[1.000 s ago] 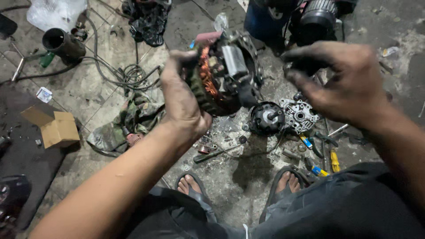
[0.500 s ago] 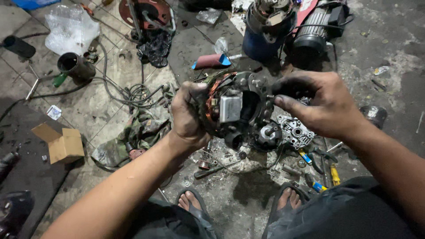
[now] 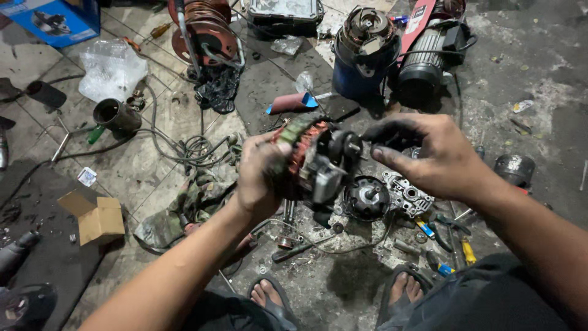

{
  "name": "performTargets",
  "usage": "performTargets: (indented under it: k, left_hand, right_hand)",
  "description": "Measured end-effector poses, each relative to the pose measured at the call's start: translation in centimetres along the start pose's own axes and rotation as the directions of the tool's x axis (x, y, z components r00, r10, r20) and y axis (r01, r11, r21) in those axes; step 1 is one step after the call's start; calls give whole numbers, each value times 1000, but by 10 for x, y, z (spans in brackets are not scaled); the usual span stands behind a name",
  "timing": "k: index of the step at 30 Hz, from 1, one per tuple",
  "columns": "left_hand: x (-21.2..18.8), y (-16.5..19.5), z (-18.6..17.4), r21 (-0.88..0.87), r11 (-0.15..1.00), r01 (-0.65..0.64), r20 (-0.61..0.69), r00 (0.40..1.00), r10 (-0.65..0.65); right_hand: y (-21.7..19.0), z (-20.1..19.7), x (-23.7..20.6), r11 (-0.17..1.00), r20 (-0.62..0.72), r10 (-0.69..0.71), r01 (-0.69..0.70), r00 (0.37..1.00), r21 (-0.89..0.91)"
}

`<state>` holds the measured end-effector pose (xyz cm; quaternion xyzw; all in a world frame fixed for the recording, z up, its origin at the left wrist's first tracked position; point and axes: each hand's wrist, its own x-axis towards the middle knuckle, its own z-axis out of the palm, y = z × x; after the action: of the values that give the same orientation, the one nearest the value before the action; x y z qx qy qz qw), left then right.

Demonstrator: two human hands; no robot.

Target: The person sits on the floor and disassembles a small electric motor by hand. They remove the rotor and stator, inspect the copper windings, and handle various small components and tools scattered around the workspace.

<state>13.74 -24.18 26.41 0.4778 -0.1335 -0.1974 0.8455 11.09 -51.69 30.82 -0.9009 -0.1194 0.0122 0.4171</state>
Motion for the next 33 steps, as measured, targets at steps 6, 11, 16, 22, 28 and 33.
performTargets:
  k: [6,11,16,22,28,33]
  left_hand:
    - [-13,11,-7,789,522,-325,185,935,304]
    - [-20,14,-3,800,274,-534,409,819,402]
    - [-21,12,1,778,354,-519,429,851,304]
    - [-17,15,9,669,586,-457,427,882,200]
    - [-17,25,17,686,402,-606,529,795,297]
    - [-14,43,15,745,571,-346,453,890,-52]
  right_hand:
    - [-2,2,3,989,117,148,-149,982,5]
    - [11,6,7,980,208,-16,-27,978,199]
    - [35,12,7,927,313,120,-219,942,304]
    - [75,45,7,436,540,150,-546,828,716]
    - [87,57,1,336,560,-32,-519,828,786]
    - [62,45,12,475,478,-54,-399,877,785]
